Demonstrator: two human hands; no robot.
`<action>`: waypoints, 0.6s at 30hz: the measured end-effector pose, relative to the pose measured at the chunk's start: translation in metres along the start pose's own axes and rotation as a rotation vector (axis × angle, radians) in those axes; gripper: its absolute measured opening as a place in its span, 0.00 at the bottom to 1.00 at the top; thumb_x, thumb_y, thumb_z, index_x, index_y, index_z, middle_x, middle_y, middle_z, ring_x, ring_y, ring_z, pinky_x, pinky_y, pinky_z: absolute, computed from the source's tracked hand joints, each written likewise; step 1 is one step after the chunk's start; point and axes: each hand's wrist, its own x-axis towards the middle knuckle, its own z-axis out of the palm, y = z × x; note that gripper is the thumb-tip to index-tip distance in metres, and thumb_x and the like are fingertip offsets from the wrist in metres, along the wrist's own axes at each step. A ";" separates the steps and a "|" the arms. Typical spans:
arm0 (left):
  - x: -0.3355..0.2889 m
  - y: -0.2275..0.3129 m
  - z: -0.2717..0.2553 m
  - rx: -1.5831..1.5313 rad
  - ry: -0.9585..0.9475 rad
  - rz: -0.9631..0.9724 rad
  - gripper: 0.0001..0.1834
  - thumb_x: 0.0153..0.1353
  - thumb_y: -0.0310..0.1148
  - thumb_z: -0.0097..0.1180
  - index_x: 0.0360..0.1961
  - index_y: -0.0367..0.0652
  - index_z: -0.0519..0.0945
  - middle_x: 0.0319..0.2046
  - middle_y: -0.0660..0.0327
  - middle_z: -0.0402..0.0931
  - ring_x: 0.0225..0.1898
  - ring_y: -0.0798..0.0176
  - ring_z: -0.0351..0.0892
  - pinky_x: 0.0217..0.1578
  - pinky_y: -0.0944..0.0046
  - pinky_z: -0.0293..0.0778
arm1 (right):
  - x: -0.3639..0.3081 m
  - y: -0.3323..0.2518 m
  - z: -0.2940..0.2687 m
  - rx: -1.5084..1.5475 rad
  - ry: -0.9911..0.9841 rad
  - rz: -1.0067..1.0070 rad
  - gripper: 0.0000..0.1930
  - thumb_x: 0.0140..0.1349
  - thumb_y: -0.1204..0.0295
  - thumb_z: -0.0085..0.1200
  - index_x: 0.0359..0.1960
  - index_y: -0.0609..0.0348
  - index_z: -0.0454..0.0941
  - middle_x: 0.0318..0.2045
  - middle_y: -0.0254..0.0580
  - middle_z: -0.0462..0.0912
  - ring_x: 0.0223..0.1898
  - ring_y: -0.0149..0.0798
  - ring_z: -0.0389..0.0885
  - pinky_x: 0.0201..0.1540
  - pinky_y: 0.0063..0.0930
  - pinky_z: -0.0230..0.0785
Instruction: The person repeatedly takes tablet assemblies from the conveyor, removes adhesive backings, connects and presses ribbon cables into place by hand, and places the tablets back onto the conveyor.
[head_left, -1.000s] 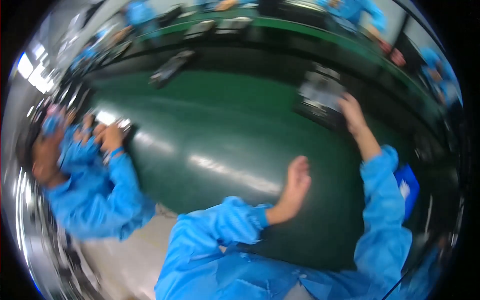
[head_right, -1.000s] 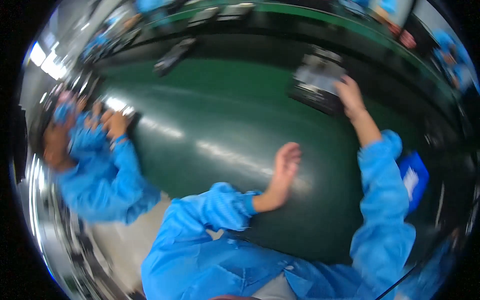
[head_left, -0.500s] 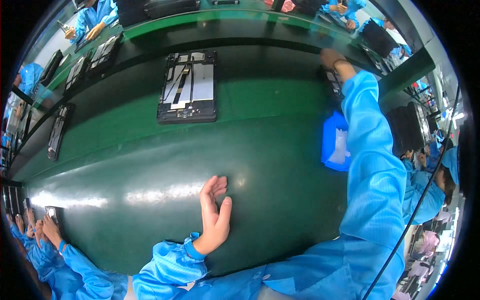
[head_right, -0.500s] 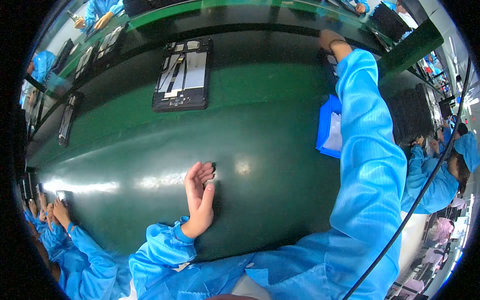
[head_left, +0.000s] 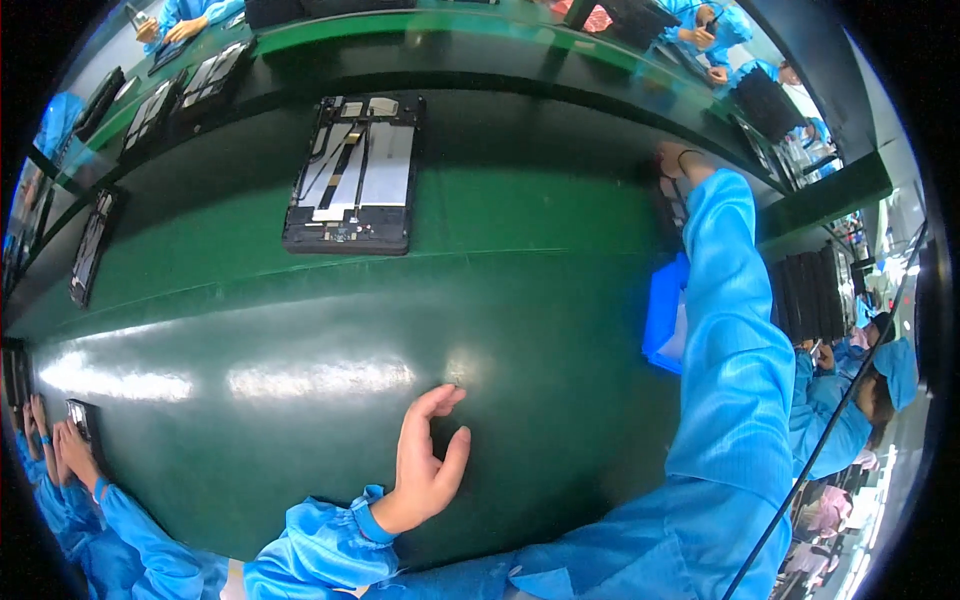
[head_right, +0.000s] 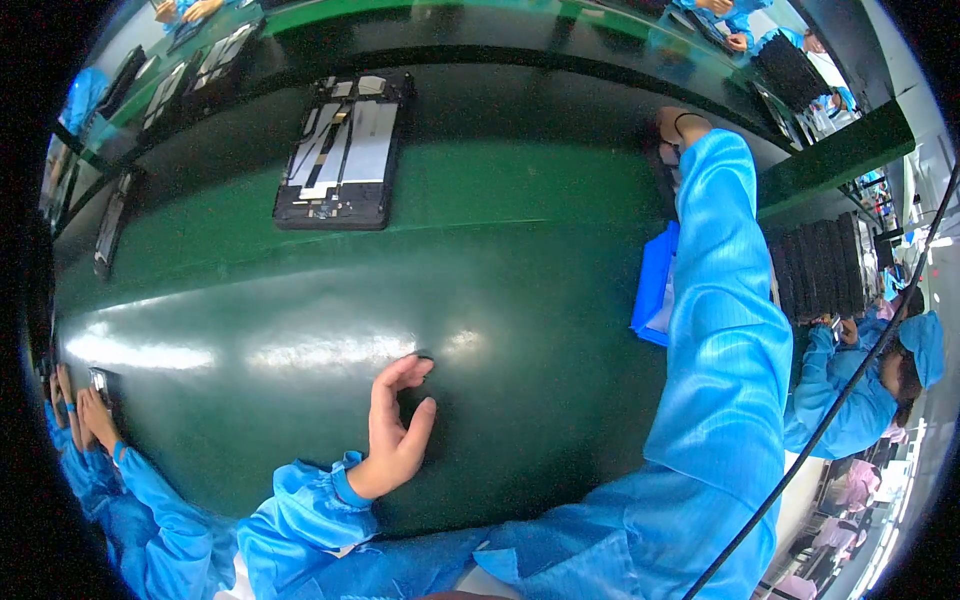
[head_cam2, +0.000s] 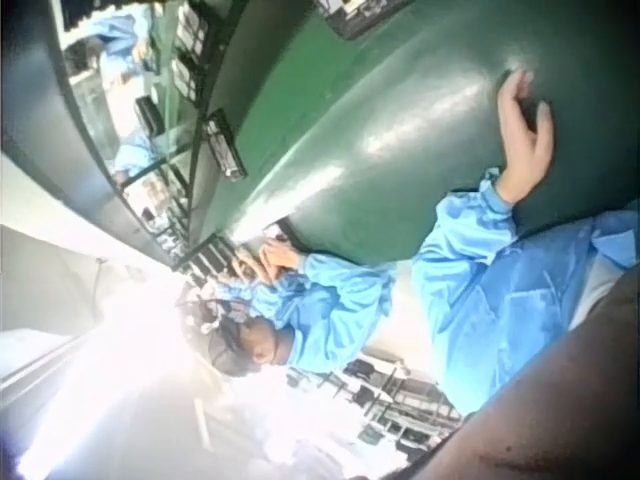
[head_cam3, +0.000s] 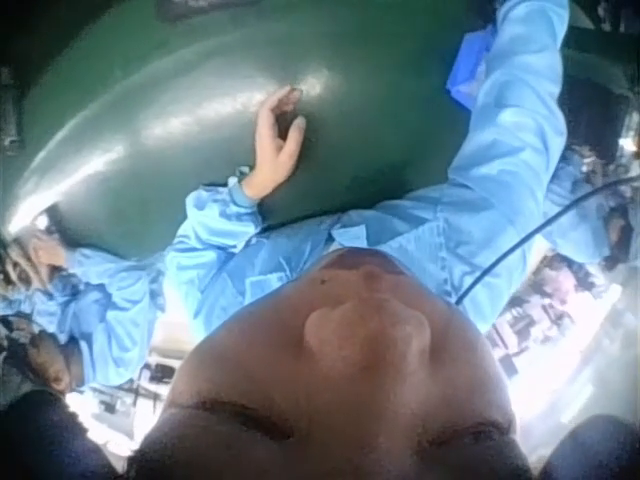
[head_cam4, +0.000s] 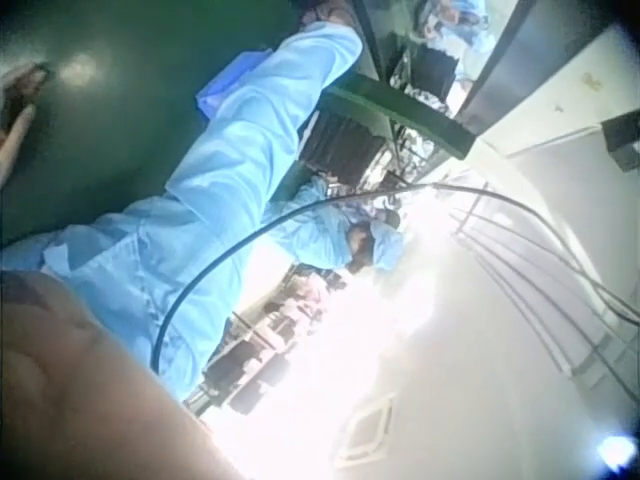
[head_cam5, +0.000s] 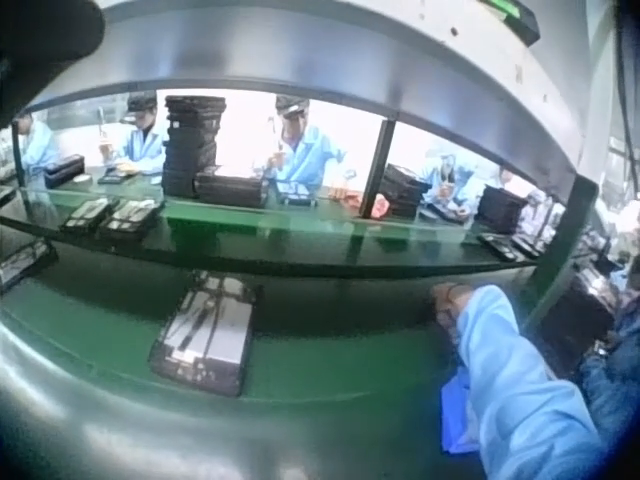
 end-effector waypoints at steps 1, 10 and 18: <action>0.000 0.000 0.003 -0.006 0.000 -0.005 0.29 0.59 0.21 0.53 0.62 0.34 0.63 0.55 0.50 0.72 0.55 0.55 0.71 0.58 0.59 0.65 | 0.000 0.003 0.004 -0.018 -0.050 -0.001 0.16 0.55 0.72 0.55 0.47 0.58 0.80 0.44 0.53 0.83 0.47 0.53 0.82 0.46 0.45 0.74; 0.014 0.004 0.023 0.019 0.002 0.036 0.25 0.56 0.19 0.54 0.57 0.35 0.69 0.53 0.50 0.73 0.54 0.51 0.72 0.56 0.58 0.66 | -0.025 0.016 -0.038 -0.399 -0.174 -0.248 0.19 0.45 0.75 0.60 0.43 0.57 0.81 0.37 0.46 0.85 0.42 0.50 0.83 0.39 0.45 0.74; 0.020 0.007 0.035 0.190 -0.024 0.153 0.16 0.54 0.20 0.54 0.45 0.41 0.78 0.49 0.51 0.75 0.52 0.47 0.73 0.54 0.54 0.68 | -0.121 0.004 -0.105 0.059 0.152 -0.333 0.25 0.27 0.79 0.61 0.37 0.60 0.78 0.31 0.49 0.83 0.36 0.51 0.82 0.33 0.47 0.72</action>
